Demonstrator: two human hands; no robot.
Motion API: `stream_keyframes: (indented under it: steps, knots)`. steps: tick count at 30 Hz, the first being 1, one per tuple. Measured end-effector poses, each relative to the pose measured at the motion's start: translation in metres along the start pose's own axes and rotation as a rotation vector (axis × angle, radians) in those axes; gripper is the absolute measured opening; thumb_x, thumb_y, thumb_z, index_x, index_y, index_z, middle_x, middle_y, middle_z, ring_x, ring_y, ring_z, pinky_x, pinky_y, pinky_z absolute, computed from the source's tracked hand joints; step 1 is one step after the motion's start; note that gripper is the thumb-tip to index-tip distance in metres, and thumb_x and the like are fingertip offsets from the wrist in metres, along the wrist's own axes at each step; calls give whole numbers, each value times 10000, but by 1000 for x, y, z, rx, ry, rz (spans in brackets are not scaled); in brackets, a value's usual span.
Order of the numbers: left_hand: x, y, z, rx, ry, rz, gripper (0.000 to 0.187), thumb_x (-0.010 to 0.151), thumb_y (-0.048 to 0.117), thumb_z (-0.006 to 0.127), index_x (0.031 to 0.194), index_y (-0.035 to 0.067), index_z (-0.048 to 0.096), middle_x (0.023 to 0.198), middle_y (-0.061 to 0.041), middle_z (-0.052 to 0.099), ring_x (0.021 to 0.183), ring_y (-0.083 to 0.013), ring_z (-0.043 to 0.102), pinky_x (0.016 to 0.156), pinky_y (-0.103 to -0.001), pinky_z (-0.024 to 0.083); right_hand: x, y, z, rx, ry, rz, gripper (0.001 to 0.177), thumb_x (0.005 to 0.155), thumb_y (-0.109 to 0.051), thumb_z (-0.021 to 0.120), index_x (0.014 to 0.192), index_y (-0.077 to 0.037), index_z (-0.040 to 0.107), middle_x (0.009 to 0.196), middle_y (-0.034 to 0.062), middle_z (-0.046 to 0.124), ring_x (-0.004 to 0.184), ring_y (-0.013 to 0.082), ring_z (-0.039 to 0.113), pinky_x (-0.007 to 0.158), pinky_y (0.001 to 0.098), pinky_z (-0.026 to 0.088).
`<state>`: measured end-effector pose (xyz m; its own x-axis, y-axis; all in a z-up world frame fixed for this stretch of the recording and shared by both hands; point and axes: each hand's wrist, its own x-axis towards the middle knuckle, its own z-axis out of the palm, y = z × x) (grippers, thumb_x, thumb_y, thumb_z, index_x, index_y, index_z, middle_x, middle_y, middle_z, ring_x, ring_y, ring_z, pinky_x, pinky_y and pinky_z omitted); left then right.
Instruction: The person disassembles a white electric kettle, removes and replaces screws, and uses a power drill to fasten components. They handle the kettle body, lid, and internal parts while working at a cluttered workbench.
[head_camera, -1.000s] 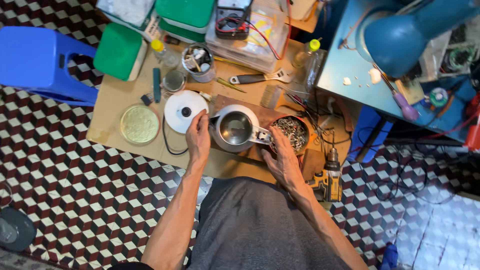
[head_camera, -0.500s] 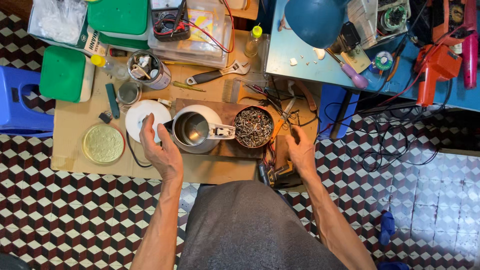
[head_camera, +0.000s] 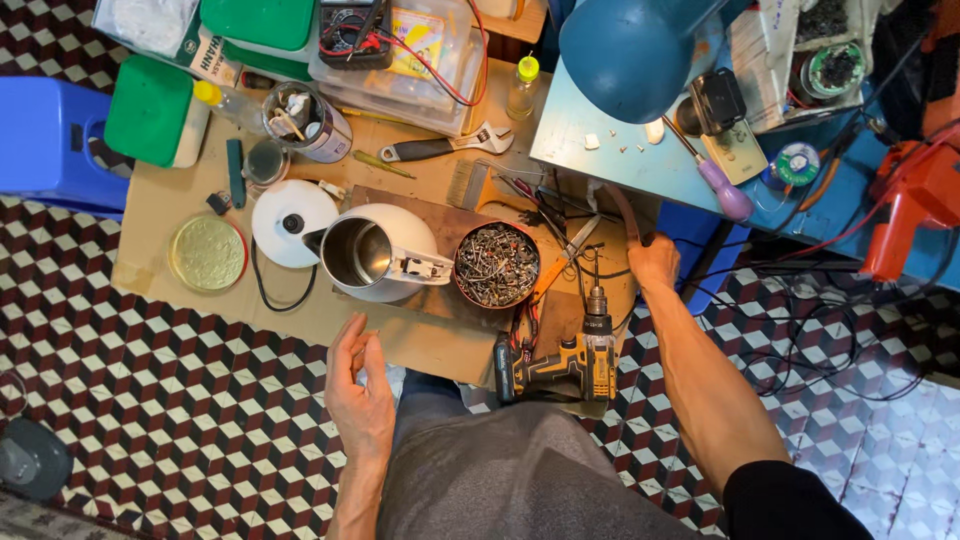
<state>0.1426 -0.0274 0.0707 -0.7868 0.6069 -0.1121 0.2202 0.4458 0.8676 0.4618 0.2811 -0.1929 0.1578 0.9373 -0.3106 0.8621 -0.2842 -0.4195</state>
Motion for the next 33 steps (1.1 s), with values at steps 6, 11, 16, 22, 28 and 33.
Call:
stream_keyframes:
  steps: [6, 11, 16, 22, 28, 33]
  knots:
    - [-17, 0, 15, 93, -15, 5, 284, 1032, 142, 577, 1282, 48, 675, 1215, -90, 719, 1056, -172, 708, 859, -309, 582, -7, -14, -27, 77, 89, -121, 426, 981, -398, 678, 943, 13, 785, 848, 294, 707, 823, 444, 708, 744, 500, 554]
    - [-16, 19, 57, 6, -228, 142, 274, 1005, 125, 592, 1250, 49, 689, 1213, -107, 731, 1068, -216, 723, 898, -326, 579, -50, -31, -76, 268, 19, -8, 432, 1021, -381, 632, 905, 14, 760, 673, 201, 703, 595, 290, 711, 580, 427, 542]
    - [-19, 17, 102, 97, -562, 174, 279, 953, 169, 636, 1209, 86, 711, 1157, -124, 739, 987, -278, 748, 840, -360, 595, -102, -26, -93, 245, 166, -154, 298, 1029, -240, 584, 1011, 2, 757, 693, 194, 710, 613, 267, 730, 586, 412, 552]
    - [-27, -3, 139, 84, -706, 301, 298, 961, 227, 659, 1206, 68, 716, 1089, -150, 757, 953, -293, 742, 808, -377, 588, -139, -25, -100, -44, 484, -462, 266, 992, -72, 645, 1236, -19, 735, 876, 190, 705, 715, 328, 693, 598, 435, 543]
    - [-20, 5, 184, -197, -895, -336, 554, 940, 480, 642, 1288, 54, 706, 1065, -79, 764, 928, -170, 716, 769, -291, 555, -193, -31, -128, 132, 449, -525, 345, 997, 19, 649, 1340, 54, 670, 878, 159, 692, 693, 241, 671, 575, 367, 534]
    - [-22, 21, 223, -844, -879, -600, 707, 1037, 455, 706, 1433, -88, 489, 1110, -117, 602, 980, -202, 526, 800, -314, 478, -256, -36, -144, 267, 255, -766, 353, 1047, 43, 618, 1399, 37, 634, 1082, 165, 709, 903, 227, 700, 767, 330, 579]
